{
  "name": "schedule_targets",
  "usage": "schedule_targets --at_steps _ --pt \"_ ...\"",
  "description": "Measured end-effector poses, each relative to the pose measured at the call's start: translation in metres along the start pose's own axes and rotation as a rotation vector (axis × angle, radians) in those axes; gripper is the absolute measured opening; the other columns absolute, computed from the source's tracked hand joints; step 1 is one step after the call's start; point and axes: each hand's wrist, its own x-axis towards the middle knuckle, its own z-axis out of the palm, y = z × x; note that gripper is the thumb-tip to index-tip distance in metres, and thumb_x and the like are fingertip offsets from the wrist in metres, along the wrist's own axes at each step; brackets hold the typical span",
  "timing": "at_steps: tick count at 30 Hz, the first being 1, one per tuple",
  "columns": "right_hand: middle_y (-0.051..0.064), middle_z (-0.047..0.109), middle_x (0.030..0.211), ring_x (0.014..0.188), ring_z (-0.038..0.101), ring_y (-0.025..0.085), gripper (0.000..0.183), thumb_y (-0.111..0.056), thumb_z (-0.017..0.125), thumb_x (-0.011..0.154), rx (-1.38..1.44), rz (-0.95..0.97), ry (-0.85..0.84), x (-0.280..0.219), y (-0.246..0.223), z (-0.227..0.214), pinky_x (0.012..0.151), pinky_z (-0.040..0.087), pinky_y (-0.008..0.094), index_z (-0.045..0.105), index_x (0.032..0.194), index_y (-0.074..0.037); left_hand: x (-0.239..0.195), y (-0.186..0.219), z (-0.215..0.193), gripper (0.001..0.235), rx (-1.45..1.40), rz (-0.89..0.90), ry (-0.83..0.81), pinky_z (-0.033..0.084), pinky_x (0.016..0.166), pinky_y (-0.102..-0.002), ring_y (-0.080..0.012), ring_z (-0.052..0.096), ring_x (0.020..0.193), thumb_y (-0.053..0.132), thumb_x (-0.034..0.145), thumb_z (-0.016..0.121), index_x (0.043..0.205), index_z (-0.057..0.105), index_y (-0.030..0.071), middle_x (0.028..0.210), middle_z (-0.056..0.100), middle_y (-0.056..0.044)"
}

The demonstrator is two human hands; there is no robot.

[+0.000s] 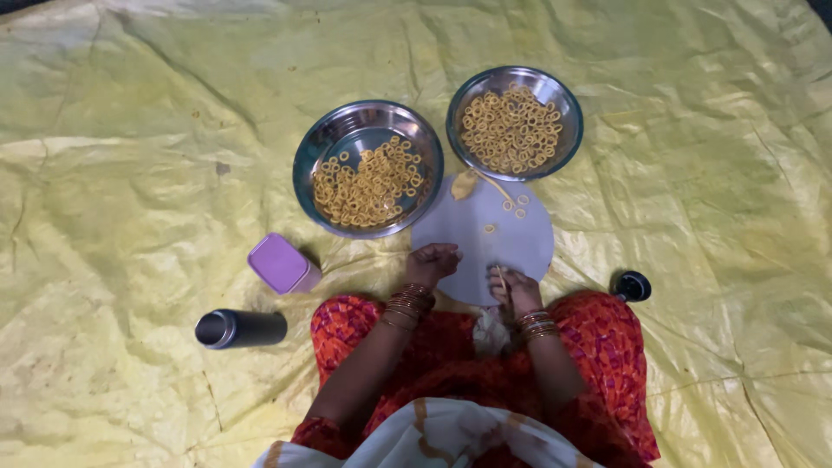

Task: The person sits on a yellow tarp and rolls small pieces of dough into thin ropes on a white board. They then fold and pinch the ropes into small rings, placing them into a metal bowl. The process is repeated continuously.

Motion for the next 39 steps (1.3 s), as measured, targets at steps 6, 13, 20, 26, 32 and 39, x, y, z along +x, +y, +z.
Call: schedule_targets --at_steps 6,13,20,26,32,39 --pt "0.01 0.075 0.094 0.073 0.07 0.017 0.028 -0.013 0.059 0.096 -0.634 -0.15 0.386 0.017 0.022 -0.007 0.063 0.058 0.029 0.069 0.118 0.001 0.045 -0.019 0.023 0.033 0.151 0.035 -0.011 0.06 0.07 -0.026 -0.0131 0.071 0.079 0.003 0.083 0.078 0.116 0.074 0.002 0.092 0.078 -0.008" --pt "0.009 0.075 0.092 0.072 0.068 0.016 0.03 -0.025 0.064 0.098 -0.747 -0.163 0.414 0.018 0.021 -0.014 0.062 0.053 0.028 0.075 0.11 0.0 0.105 0.012 0.061 0.041 0.839 0.095 0.047 0.062 0.074 -0.031 -0.0159 0.077 0.079 0.022 0.071 0.091 0.107 0.077 0.011 0.086 0.08 -0.008" --pt "0.004 0.077 0.092 0.074 0.069 0.013 0.036 -0.037 0.067 0.095 -0.878 -0.19 0.435 0.016 0.023 -0.016 0.066 0.056 0.027 0.078 0.11 -0.006 0.139 0.038 0.102 0.02 1.121 0.322 0.184 0.058 0.087 -0.044 -0.0354 0.074 0.09 0.02 0.081 0.077 0.1 0.083 0.021 0.093 0.077 -0.015" --pt "0.005 0.077 0.091 0.072 0.068 0.013 0.036 -0.036 0.069 0.094 -0.823 -0.152 0.476 0.016 0.025 -0.012 0.064 0.054 0.027 0.078 0.109 -0.005 0.145 0.043 0.102 0.022 1.077 0.263 0.158 0.059 0.082 -0.044 -0.0314 0.075 0.087 0.019 0.079 0.075 0.101 0.078 0.019 0.089 0.079 -0.012" --pt "0.005 0.073 0.088 0.068 0.059 0.011 0.026 -0.021 0.076 0.092 -0.736 -0.248 0.336 0.016 0.025 -0.011 0.06 0.048 0.026 0.078 0.106 0.001 0.123 -0.001 0.061 0.016 1.274 0.634 -0.304 0.057 0.086 -0.045 -0.0334 0.071 0.098 0.015 0.096 0.064 0.107 0.076 0.015 0.109 0.076 -0.012" --pt "0.009 0.074 0.087 0.064 0.062 0.012 0.022 -0.01 0.067 0.09 -0.825 -0.117 0.23 0.008 0.023 0.002 0.053 0.051 0.027 0.077 0.105 0.001 0.023 -0.028 0.029 0.023 1.334 0.214 -0.375 0.055 0.092 -0.045 -0.0345 0.071 0.101 0.013 0.088 0.068 0.107 0.079 0.019 0.106 0.076 -0.013"
